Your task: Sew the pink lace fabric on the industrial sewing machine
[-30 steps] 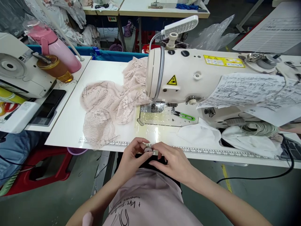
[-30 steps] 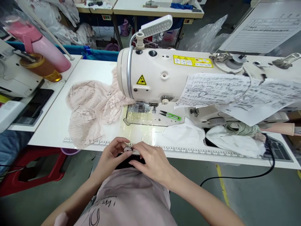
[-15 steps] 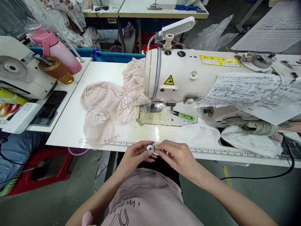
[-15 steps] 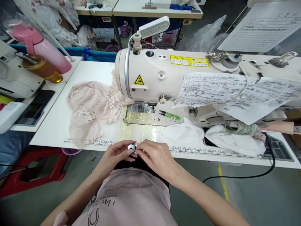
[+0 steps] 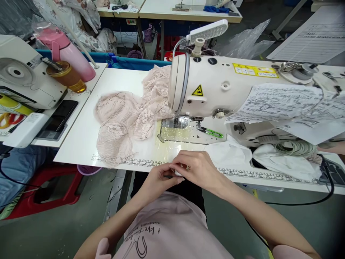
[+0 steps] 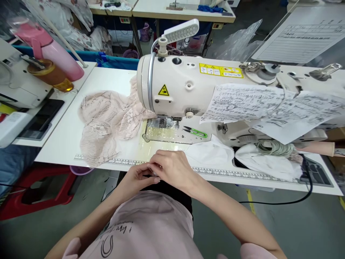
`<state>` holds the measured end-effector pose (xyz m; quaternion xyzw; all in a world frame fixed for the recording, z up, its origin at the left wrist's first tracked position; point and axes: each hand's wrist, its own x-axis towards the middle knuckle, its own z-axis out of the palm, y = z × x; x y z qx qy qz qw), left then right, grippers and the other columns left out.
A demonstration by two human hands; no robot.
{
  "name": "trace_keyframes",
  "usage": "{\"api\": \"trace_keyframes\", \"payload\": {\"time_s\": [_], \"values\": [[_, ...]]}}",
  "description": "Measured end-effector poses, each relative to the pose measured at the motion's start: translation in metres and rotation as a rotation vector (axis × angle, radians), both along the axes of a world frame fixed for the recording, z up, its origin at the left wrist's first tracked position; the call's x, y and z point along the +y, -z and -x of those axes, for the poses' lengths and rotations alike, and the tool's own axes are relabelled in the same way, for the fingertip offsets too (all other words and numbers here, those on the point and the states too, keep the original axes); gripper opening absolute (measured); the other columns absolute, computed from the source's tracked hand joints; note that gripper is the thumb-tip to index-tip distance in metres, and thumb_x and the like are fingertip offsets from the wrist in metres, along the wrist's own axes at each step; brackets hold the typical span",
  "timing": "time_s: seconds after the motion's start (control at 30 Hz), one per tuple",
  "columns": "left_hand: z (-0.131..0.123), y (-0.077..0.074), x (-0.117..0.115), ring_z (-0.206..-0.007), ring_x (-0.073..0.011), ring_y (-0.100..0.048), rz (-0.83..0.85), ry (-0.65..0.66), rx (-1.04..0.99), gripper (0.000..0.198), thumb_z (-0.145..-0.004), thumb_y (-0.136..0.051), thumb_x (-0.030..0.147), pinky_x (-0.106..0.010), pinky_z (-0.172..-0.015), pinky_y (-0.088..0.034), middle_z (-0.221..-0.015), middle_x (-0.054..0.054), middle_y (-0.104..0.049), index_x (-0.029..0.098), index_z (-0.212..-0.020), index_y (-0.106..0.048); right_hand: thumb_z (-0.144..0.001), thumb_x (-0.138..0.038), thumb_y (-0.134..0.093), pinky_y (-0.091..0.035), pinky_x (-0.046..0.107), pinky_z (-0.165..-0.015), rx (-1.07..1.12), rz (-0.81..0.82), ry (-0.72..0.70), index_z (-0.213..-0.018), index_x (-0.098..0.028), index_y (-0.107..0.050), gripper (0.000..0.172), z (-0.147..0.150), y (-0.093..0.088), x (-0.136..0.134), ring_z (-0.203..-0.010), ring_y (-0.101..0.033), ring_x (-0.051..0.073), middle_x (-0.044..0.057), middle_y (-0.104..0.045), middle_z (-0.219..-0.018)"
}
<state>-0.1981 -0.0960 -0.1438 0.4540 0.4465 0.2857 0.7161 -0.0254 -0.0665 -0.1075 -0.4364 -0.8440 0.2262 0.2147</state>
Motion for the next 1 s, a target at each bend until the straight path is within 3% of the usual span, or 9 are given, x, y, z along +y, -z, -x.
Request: {"api": "trace_keyframes", "payload": {"time_s": [0.17,0.3,0.4,0.6,0.73,0.87,1.0], "values": [[0.001,0.005,-0.001,-0.068,-0.0145,-0.06,0.017,-0.024,0.026,0.019,-0.075,-0.076,0.033,-0.025,-0.066,-0.048,-0.066,0.001,-0.059,0.016,-0.082,-0.068,-0.089,-0.021,-0.059,-0.036,0.021,-0.052,0.096,0.071,0.068,-0.077,-0.022,-0.068,0.015,0.001,0.001,0.007,-0.059,-0.055,0.007,-0.003,-0.066,-0.074],[0.002,0.008,-0.002,-0.08,-0.0195,-0.067,0.061,-0.022,-0.002,0.039,-0.077,-0.075,0.035,-0.032,-0.077,-0.054,-0.076,-0.002,-0.067,0.019,-0.111,-0.069,-0.087,-0.023,-0.062,-0.04,0.022,-0.054,0.23,0.188,0.152,-0.077,-0.022,-0.07,0.013,-0.004,0.006,0.011,-0.062,-0.057,0.01,-0.001,-0.067,-0.076],[0.003,0.009,-0.002,-0.086,-0.0218,-0.069,0.08,-0.02,0.006,0.046,-0.077,-0.075,0.036,-0.036,-0.084,-0.055,-0.084,-0.005,-0.072,0.019,-0.119,-0.067,-0.087,-0.028,-0.064,-0.043,0.023,-0.054,0.314,0.271,0.201,-0.078,-0.022,-0.071,0.013,-0.011,0.009,0.014,-0.065,-0.058,0.012,0.001,-0.067,-0.077],[0.005,0.008,-0.002,-0.086,-0.0204,-0.071,0.112,-0.102,-0.064,0.043,-0.076,-0.077,0.038,-0.037,-0.086,-0.058,-0.082,-0.002,-0.07,0.019,-0.114,-0.07,-0.085,-0.042,-0.065,-0.047,0.024,-0.049,0.525,0.413,0.22,-0.077,-0.02,-0.067,0.023,-0.023,0.014,0.013,-0.065,-0.06,0.012,0.006,-0.067,-0.092],[0.007,0.006,0.0,-0.082,-0.0198,-0.071,0.116,-0.178,-0.1,0.038,-0.075,-0.078,0.038,-0.035,-0.082,-0.06,-0.08,-0.003,-0.071,0.017,-0.107,-0.071,-0.086,-0.047,-0.062,-0.047,0.024,-0.043,0.721,0.652,0.138,-0.073,-0.019,-0.057,0.032,-0.026,0.018,0.003,-0.054,-0.057,0.009,0.009,-0.068,-0.103],[0.008,0.003,0.004,-0.078,-0.0178,-0.07,0.091,-0.231,-0.074,0.033,-0.073,-0.079,0.038,-0.028,-0.07,-0.06,-0.083,-0.004,-0.072,0.016,-0.097,-0.072,-0.088,-0.048,-0.06,-0.049,0.025,-0.044,0.869,0.86,0.082,-0.072,-0.02,-0.046,0.034,-0.024,0.022,-0.008,-0.056,-0.061,0.012,0.007,-0.07,-0.088],[0.009,0.001,0.005,-0.075,-0.0144,-0.067,0.064,-0.294,-0.073,0.029,-0.071,-0.081,0.036,-0.025,-0.067,-0.06,-0.086,-0.003,-0.072,0.016,-0.089,-0.071,-0.088,-0.044,-0.062,-0.056,0.029,-0.056,0.907,0.881,0.097,-0.077,-0.02,-0.049,0.03,-0.023,0.022,-0.013,-0.067,-0.065,0.015,0.004,-0.068,-0.079]]}}
